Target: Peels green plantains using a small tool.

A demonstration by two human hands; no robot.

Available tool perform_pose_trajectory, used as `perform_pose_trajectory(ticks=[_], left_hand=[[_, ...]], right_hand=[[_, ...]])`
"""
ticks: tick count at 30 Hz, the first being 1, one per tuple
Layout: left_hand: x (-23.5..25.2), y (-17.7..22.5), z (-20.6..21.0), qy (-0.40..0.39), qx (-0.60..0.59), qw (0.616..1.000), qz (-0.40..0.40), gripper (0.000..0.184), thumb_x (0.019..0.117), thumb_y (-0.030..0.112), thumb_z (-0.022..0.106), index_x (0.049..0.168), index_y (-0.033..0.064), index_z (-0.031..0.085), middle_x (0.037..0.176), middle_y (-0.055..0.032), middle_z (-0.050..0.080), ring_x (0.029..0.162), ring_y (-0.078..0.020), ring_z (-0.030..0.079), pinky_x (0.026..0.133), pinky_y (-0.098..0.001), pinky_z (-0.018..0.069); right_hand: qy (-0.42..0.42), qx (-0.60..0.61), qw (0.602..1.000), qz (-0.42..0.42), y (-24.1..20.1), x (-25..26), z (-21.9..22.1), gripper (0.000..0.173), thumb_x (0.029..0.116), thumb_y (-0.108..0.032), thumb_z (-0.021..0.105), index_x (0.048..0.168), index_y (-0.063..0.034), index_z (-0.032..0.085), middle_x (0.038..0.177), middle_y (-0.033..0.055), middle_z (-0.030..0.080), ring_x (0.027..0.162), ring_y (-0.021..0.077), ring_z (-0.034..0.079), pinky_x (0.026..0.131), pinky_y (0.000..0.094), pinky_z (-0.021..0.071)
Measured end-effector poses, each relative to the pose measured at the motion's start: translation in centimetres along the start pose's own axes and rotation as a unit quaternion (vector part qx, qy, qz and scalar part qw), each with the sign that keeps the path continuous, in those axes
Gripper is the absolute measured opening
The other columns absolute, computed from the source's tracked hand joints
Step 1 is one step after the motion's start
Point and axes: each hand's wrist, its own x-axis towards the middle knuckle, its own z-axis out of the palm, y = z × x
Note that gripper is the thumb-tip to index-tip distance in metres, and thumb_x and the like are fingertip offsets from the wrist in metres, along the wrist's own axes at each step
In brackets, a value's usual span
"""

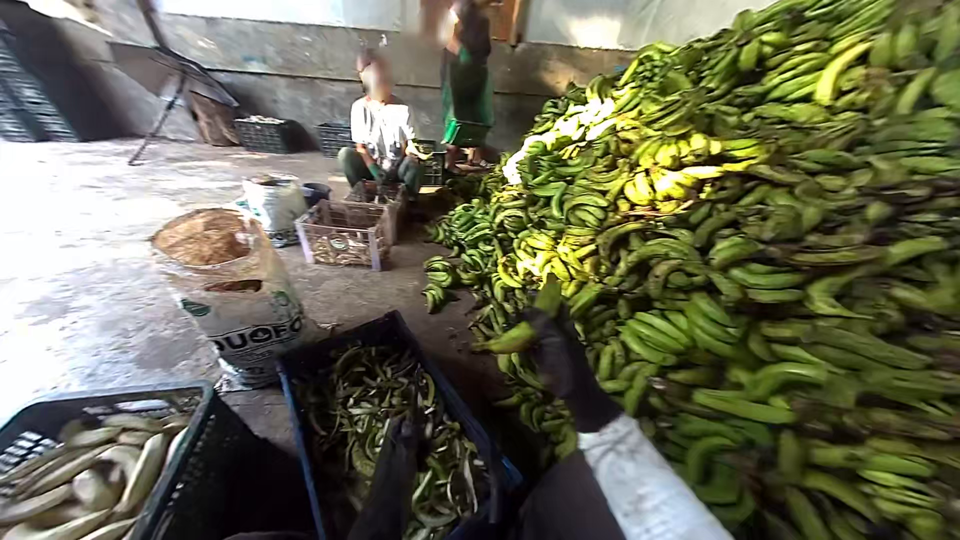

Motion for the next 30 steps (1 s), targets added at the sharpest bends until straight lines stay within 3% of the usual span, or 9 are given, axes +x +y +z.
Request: perform_pose_trajectory(ticks=[6,11,14,17,19,22,24,27,30], left_hand=[[-1.4,-0.6,-0.2,0.027,-0.072,0.997,0.002,0.061,0.1078,0.051,0.029,0.137,0.0047,0.055,0.077,-0.0017,0.06,0.063,-0.0127,0.058,0.061,-0.0317,0.0552],[-0.2,5.9,1.4,0.019,-0.175,0.969,0.174,0.062,0.1006,0.065,0.044,0.119,0.0096,0.063,0.069,0.0064,0.057,0.058,-0.0054,0.054,0.056,-0.0222,0.0504],[0.9,7.1,2.9,0.027,-0.206,0.967,0.149,0.05,0.1051,0.054,0.044,0.11,0.0087,0.064,0.066,0.0033,0.056,0.055,-0.0054,0.053,0.052,-0.0204,0.0483],[1.6,1.1,3.1,-0.021,-0.104,0.992,-0.073,0.058,0.1089,0.054,0.027,0.131,0.0086,0.055,0.081,-0.0027,0.059,0.06,-0.0111,0.055,0.053,-0.0275,0.0499],[1.5,-0.8,3.3,-0.045,-0.07,0.989,-0.125,0.061,0.1076,0.058,0.026,0.136,0.0108,0.053,0.077,-0.0009,0.056,0.058,-0.0114,0.053,0.052,-0.0296,0.0499],[1.6,1.2,3.1,-0.037,-0.025,0.996,-0.071,0.053,0.109,0.049,0.034,0.141,0.0095,0.049,0.085,-0.0028,0.059,0.065,-0.0114,0.057,0.058,-0.0289,0.0523],[2.5,4.1,2.0,-0.036,0.08,0.996,0.006,0.05,0.1065,0.048,0.044,0.141,0.0121,0.053,0.097,-0.0005,0.065,0.077,-0.0085,0.062,0.07,-0.0288,0.0543],[3.7,6.7,0.1,-0.077,0.297,0.946,0.104,0.058,0.1024,0.056,0.047,0.144,0.0175,0.056,0.128,-0.0032,0.066,0.108,-0.0123,0.066,0.094,-0.0398,0.0551],[4.4,7.3,-0.3,-0.093,0.416,0.894,0.138,0.065,0.1018,0.062,0.04,0.146,0.0175,0.055,0.131,-0.0096,0.065,0.114,-0.0231,0.065,0.096,-0.0502,0.0533]], right_hand=[[-0.067,0.032,0.996,-0.038,6.7,-0.4,9.0,0.063,0.093,-0.021,0.067,0.148,-0.0093,0.04,0.119,0.0112,0.065,0.099,0.0198,0.068,0.079,0.0372,0.0606],[-0.077,0.034,0.995,-0.048,9.4,-0.7,9.5,0.071,0.0924,-0.028,0.07,0.153,-0.0117,0.035,0.126,0.0104,0.062,0.104,0.0186,0.067,0.084,0.0372,0.0603],[-0.074,0.059,0.995,-0.022,9.3,-0.5,9.0,0.068,0.0941,-0.029,0.069,0.153,-0.0164,0.037,0.124,0.0109,0.064,0.101,0.0213,0.068,0.081,0.0396,0.0612],[-0.096,0.129,0.987,0.023,7.8,-0.3,8.4,0.067,0.0951,-0.032,0.067,0.152,-0.0178,0.035,0.119,0.0124,0.065,0.098,0.0239,0.068,0.081,0.0427,0.0608],[-0.12,0.153,0.979,0.051,6.5,1.1,7.8,0.055,0.0989,-0.03,0.061,0.148,-0.0155,0.039,0.11,0.0129,0.066,0.092,0.023,0.068,0.079,0.0403,0.0601],[-0.127,0.122,0.977,0.119,6.1,2.4,6.1,0.039,0.1056,-0.035,0.048,0.138,-0.0146,0.055,0.094,0.0071,0.067,0.077,0.0158,0.066,0.07,0.0326,0.0579],[-0.136,0.114,0.973,0.147,6.2,3.0,5.5,0.038,0.1073,-0.039,0.043,0.127,-0.0126,0.061,0.085,0.0047,0.065,0.067,0.0129,0.063,0.061,0.0295,0.0562],[-0.181,0.16,0.958,0.153,7.2,3.3,4.8,0.038,0.1096,-0.04,0.035,0.11,-0.0132,0.062,0.078,0.0013,0.064,0.064,0.0082,0.062,0.057,0.0244,0.0557],[-0.178,0.185,0.957,0.137,7.9,2.3,5.1,0.037,0.1105,-0.036,0.034,0.111,-0.0119,0.062,0.08,0.0025,0.065,0.067,0.0089,0.064,0.06,0.0254,0.0569]])
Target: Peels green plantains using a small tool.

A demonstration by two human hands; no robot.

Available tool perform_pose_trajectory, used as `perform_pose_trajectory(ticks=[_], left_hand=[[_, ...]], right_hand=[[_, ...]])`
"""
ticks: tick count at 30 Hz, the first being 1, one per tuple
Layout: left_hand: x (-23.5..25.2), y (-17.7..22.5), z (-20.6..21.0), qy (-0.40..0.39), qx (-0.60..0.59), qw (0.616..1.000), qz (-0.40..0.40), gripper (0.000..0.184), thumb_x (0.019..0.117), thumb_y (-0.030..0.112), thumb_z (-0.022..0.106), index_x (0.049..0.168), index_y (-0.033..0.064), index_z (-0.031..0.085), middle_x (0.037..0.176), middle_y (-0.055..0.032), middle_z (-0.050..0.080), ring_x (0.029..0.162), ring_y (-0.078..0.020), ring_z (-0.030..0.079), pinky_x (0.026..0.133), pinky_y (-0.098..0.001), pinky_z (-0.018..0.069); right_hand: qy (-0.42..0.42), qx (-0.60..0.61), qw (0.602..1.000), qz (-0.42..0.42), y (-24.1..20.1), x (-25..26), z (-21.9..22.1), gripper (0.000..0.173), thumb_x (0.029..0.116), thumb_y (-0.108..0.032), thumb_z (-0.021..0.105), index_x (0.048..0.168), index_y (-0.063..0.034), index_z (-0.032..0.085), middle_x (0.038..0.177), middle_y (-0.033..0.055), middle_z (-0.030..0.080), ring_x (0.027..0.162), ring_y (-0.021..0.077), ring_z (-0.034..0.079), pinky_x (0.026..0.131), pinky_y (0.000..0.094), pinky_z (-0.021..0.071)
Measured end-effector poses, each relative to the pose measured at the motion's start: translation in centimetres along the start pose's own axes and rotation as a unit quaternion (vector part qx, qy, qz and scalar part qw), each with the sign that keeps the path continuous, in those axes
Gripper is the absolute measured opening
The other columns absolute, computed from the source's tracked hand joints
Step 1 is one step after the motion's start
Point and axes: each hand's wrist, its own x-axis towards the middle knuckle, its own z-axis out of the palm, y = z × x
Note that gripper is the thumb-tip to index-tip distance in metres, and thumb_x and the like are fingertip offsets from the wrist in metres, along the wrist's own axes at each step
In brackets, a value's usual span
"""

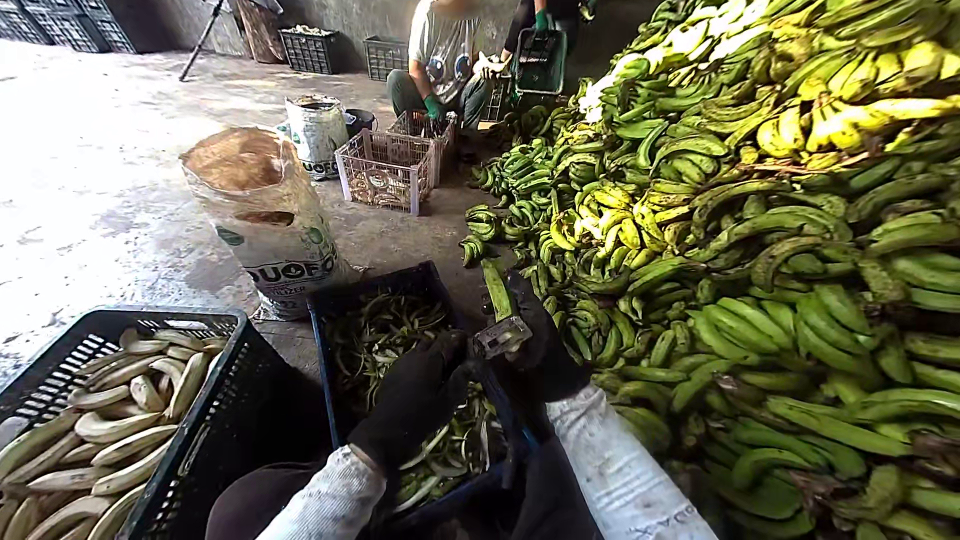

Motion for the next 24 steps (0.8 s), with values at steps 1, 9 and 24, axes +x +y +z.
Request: perform_pose_trajectory(ticks=[1,9,24], left_hand=[[0.3,-0.2,0.1,-0.002,0.013,1.0,-0.003,0.063,0.1019,0.06,0.041,0.147,0.0182,0.055,0.132,-0.0096,0.065,0.116,-0.0242,0.065,0.098,-0.0509,0.0525],[3.3,-3.8,-2.3,0.16,0.071,0.973,-0.151,0.043,0.1,0.036,0.063,0.139,0.0181,0.061,0.119,-0.0195,0.067,0.106,-0.0397,0.066,0.088,-0.0629,0.0529],[1.8,-3.7,-1.7,0.085,0.045,0.994,-0.06,0.047,0.0998,0.034,0.062,0.145,0.021,0.058,0.126,-0.0187,0.066,0.112,-0.0391,0.065,0.093,-0.0615,0.0522]], right_hand=[[-0.01,-0.008,1.0,-0.012,0.4,-0.4,0.0,0.037,0.1108,-0.035,0.033,0.115,-0.0117,0.061,0.086,0.0029,0.065,0.073,0.0098,0.065,0.066,0.0272,0.058],[-0.072,-0.047,0.996,0.032,4.1,-2.6,1.8,0.036,0.1106,-0.029,0.036,0.118,-0.0049,0.062,0.087,0.0067,0.066,0.069,0.0125,0.065,0.061,0.0294,0.0584],[-0.104,0.006,0.994,0.017,3.8,-2.1,1.5,0.035,0.1088,-0.028,0.034,0.118,-0.0084,0.06,0.085,0.0062,0.066,0.066,0.0112,0.064,0.058,0.0261,0.0571]])
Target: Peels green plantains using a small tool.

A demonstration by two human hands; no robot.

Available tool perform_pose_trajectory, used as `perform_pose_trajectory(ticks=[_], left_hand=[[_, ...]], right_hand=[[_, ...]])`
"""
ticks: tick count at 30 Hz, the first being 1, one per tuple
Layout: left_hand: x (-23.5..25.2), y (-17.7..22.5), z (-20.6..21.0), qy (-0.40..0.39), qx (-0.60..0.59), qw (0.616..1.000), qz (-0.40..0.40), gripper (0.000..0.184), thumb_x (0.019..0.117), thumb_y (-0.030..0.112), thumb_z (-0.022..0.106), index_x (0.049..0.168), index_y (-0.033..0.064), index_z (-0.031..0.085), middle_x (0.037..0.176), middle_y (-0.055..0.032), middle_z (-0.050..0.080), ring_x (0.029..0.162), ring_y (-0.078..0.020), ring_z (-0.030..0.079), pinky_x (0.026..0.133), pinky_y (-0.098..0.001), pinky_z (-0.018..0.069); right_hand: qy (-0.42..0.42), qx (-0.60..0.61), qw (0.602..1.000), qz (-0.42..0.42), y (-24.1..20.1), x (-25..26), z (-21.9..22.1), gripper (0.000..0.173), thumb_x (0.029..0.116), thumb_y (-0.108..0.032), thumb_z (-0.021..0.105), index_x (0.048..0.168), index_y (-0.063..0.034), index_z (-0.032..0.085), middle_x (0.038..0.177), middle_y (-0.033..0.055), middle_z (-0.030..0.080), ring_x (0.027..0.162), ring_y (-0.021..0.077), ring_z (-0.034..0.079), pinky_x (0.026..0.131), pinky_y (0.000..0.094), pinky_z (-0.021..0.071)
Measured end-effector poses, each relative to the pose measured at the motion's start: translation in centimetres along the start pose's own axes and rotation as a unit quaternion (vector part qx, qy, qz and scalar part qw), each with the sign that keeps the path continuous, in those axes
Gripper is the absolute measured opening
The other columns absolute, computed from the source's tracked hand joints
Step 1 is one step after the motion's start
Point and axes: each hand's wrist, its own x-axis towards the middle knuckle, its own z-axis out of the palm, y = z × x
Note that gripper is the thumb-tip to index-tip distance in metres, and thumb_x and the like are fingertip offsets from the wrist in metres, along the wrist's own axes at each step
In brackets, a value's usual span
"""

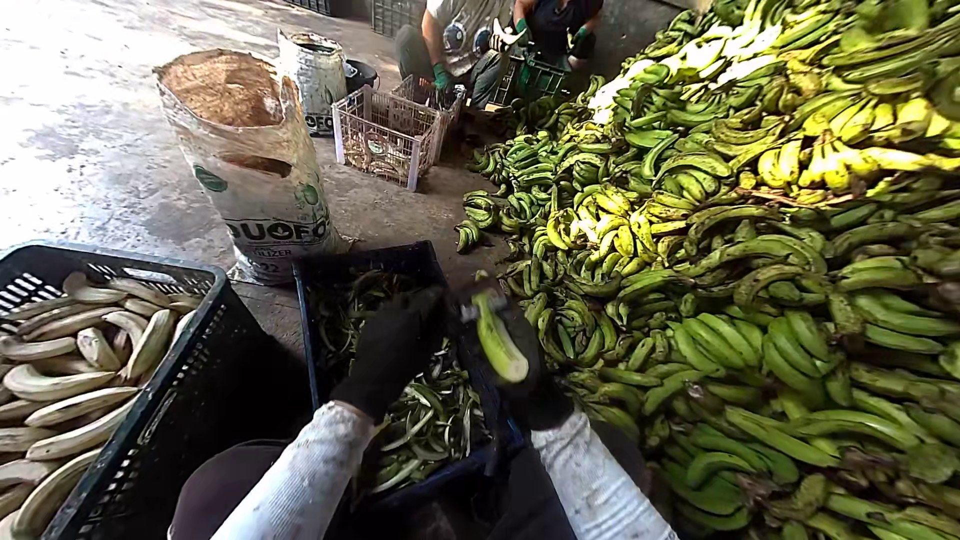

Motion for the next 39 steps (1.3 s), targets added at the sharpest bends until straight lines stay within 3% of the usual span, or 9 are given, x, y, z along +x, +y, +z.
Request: perform_pose_trajectory(ticks=[4,7,12,17,21,27,31,34,39], left_hand=[[1.0,-2.0,-1.3,0.111,-0.062,0.992,-0.019,0.051,0.1033,0.042,0.057,0.145,0.0131,0.055,0.131,-0.0159,0.064,0.116,-0.0323,0.064,0.097,-0.0586,0.0514],[-1.0,-0.4,-0.3,0.03,-0.144,0.989,0.007,0.048,0.104,0.049,0.051,0.141,0.018,0.057,0.115,-0.0069,0.068,0.099,-0.0196,0.067,0.086,-0.0487,0.057],[-3.4,1.6,2.3,-0.014,-0.136,0.988,0.074,0.059,0.1036,0.055,0.043,0.144,0.0147,0.058,0.129,-0.0103,0.066,0.112,-0.0213,0.066,0.095,-0.0477,0.0558],[0.4,-0.9,0.8,0.04,-0.027,0.999,-0.005,0.051,0.1034,0.049,0.051,0.144,0.0182,0.058,0.124,-0.0168,0.067,0.109,-0.0356,0.067,0.091,-0.0603,0.0533],[1.0,-0.8,0.5,0.03,-0.031,0.996,-0.073,0.054,0.1031,0.053,0.049,0.145,0.0198,0.056,0.127,-0.0164,0.064,0.111,-0.0349,0.065,0.092,-0.0601,0.0517],[2.2,-1.8,-0.8,0.107,-0.107,0.975,-0.164,0.052,0.1069,0.054,0.041,0.143,0.018,0.054,0.121,-0.0164,0.067,0.108,-0.0354,0.066,0.09,-0.0646,0.0508],[0.9,-0.7,-0.7,0.074,-0.123,0.987,-0.076,0.049,0.1044,0.053,0.044,0.138,0.019,0.058,0.113,-0.0099,0.067,0.097,-0.0254,0.066,0.083,-0.0555,0.055],[-0.8,0.3,1.2,0.014,-0.094,0.995,-0.013,0.062,0.1017,0.059,0.043,0.146,0.0178,0.055,0.123,-0.0123,0.066,0.106,-0.026,0.067,0.091,-0.0525,0.0551],[-2.4,1.1,3.1,0.131,-0.007,0.988,0.082,0.066,0.1009,0.061,0.044,0.141,0.0119,0.061,0.118,-0.018,0.069,0.102,-0.034,0.069,0.084,-0.0545,0.0566]], right_hand=[[0.013,0.032,0.998,0.043,-0.1,-0.2,0.7,0.038,0.1055,-0.031,0.035,0.123,-0.0087,0.06,0.086,0.0089,0.069,0.064,0.0136,0.067,0.055,0.0283,0.0593],[0.129,-0.06,0.986,-0.091,-1.2,1.4,0.6,0.035,0.1063,-0.035,0.038,0.118,-0.0111,0.061,0.079,0.0024,0.064,0.063,0.0092,0.063,0.056,0.0257,0.0563],[0.23,-0.108,0.949,-0.185,-2.5,2.5,1.1,0.034,0.1056,-0.044,0.043,0.128,-0.0207,0.055,0.093,-0.0034,0.062,0.077,0.006,0.062,0.066,0.028,0.0564],[-0.041,-0.068,0.997,0.003,0.1,0.9,-0.2,0.032,0.1097,-0.026,0.036,0.123,-0.0089,0.06,0.094,0.0039,0.067,0.077,0.0102,0.065,0.068,0.028,0.0581],[-0.04,-0.015,0.997,0.067,0.2,0.8,0.5,0.032,0.1074,-0.03,0.037,0.119,-0.0106,0.06,0.09,0.0047,0.068,0.073,0.01,0.067,0.064,0.0255,0.0586],[-0.038,-0.122,0.99,0.056,-1.2,0.3,1.5,0.045,0.1015,-0.027,0.049,0.144,-0.0111,0.05,0.108,0.0056,0.068,0.09,0.0101,0.067,0.081,0.0274,0.0581],[0.069,-0.159,0.984,-0.027,-1.2,2.3,0.4,0.051,0.0996,-0.039,0.052,0.147,-0.02,0.047,0.111,0.0069,0.067,0.091,0.0153,0.067,0.08,0.0356,0.0587],[0.152,-0.116,0.977,-0.089,-1.6,3.4,1.1,0.05,0.0994,-0.046,0.054,0.142,-0.0221,0.047,0.106,0.0033,0.065,0.086,0.0133,0.066,0.072,0.0353,0.0586],[0.23,0.013,0.955,-0.189,-1.8,4.8,2.3,0.033,0.1034,-0.048,0.048,0.126,-0.0248,0.053,0.1,-0.0011,0.062,0.085,0.0104,0.063,0.071,0.0342,0.0567]])
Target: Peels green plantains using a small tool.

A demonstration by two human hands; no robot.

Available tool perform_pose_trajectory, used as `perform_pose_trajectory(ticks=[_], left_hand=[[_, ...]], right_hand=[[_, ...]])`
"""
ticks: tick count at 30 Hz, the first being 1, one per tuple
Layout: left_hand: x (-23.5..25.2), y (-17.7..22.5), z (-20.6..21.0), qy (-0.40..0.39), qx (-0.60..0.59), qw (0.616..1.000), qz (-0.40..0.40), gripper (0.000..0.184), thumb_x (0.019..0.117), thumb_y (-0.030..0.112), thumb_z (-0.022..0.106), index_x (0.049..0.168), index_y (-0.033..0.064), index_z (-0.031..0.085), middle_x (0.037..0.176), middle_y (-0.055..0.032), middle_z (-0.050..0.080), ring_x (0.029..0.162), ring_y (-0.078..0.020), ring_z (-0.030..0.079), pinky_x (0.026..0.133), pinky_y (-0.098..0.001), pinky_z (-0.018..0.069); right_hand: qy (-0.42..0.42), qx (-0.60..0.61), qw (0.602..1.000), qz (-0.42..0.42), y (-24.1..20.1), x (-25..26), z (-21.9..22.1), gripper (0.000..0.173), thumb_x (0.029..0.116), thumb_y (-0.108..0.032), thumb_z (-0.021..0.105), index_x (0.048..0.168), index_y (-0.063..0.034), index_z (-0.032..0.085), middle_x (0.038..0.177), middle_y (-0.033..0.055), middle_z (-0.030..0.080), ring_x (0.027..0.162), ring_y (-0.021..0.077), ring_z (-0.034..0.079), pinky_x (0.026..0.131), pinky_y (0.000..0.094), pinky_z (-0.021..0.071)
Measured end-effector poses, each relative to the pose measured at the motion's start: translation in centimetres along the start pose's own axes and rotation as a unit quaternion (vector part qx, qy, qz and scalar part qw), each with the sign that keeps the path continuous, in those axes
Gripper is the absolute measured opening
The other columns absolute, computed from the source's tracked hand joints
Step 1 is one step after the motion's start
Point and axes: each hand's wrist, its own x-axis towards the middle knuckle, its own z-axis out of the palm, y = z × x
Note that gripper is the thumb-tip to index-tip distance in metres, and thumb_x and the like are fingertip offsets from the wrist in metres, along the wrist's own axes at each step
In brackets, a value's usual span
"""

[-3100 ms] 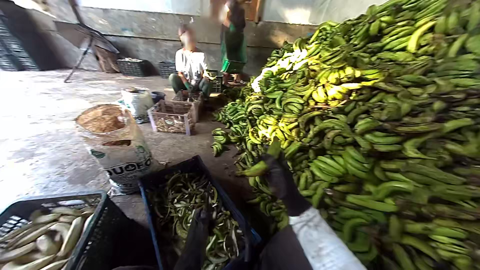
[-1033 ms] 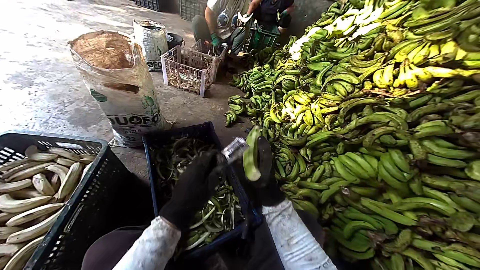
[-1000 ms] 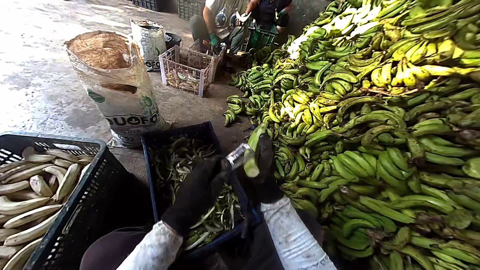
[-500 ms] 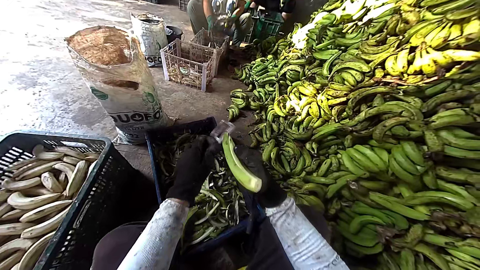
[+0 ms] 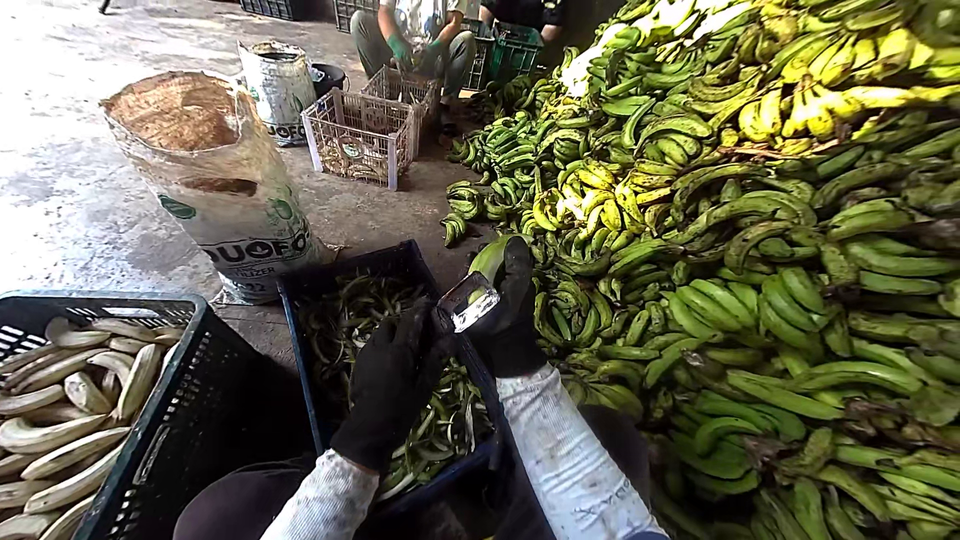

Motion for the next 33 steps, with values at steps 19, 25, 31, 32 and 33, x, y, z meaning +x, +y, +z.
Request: perform_pose_trajectory(ticks=[19,25,31,32,33], left_hand=[[1.8,-2.4,0.8,-0.053,-0.052,0.997,-0.016,0.058,0.1055,0.055,0.034,0.148,0.0221,0.055,0.12,-0.0115,0.069,0.105,-0.0278,0.067,0.087,-0.0536,0.0554],[0.1,-0.1,2.5,0.029,-0.003,0.997,0.067,0.055,0.1008,0.053,0.048,0.143,0.0194,0.062,0.115,-0.0206,0.069,0.104,-0.0384,0.066,0.088,-0.0598,0.052],[0.9,-1.0,2.2,-0.015,-0.01,1.0,0.021,0.058,0.1028,0.055,0.042,0.144,0.0175,0.06,0.115,-0.0173,0.069,0.1,-0.0341,0.068,0.085,-0.0557,0.0555],[1.0,-1.2,1.9,-0.021,-0.001,1.0,0.02,0.056,0.1023,0.052,0.044,0.144,0.0175,0.06,0.116,-0.0174,0.069,0.101,-0.0346,0.068,0.085,-0.0562,0.0554],[1.0,-1.2,1.7,-0.024,0.016,0.999,0.023,0.054,0.1007,0.048,0.05,0.144,0.0177,0.06,0.118,-0.0193,0.069,0.102,-0.0378,0.068,0.086,-0.0584,0.0546]], right_hand=[[-0.155,0.034,0.964,0.215,-1.6,-1.2,-3.6,0.037,0.1058,-0.041,0.044,0.124,-0.0146,0.063,0.093,0.0051,0.069,0.077,0.0136,0.068,0.067,0.0335,0.0608],[-0.129,0.343,0.913,0.18,-0.5,0.4,-5.1,0.04,0.1052,-0.045,0.042,0.108,-0.013,0.066,0.099,0.0047,0.071,0.091,0.0168,0.071,0.079,0.0364,0.0613],[-0.198,0.151,0.955,0.16,-0.2,-0.8,-4.8,0.043,0.1077,-0.046,0.037,0.126,-0.017,0.063,0.101,0.0024,0.07,0.085,0.0119,0.069,0.072,0.0323,0.0605],[-0.199,0.115,0.959,0.163,-0.4,-1.0,-4.6,0.044,0.108,-0.045,0.036,0.13,-0.0158,0.061,0.102,0.0035,0.069,0.085,0.0126,0.069,0.073,0.0328,0.0606],[-0.172,0.079,0.967,0.173,-0.6,-1.1,-4.3,0.045,0.1079,-0.046,0.036,0.129,-0.015,0.061,0.099,0.0043,0.069,0.083,0.0134,0.069,0.071,0.0333,0.0605]])
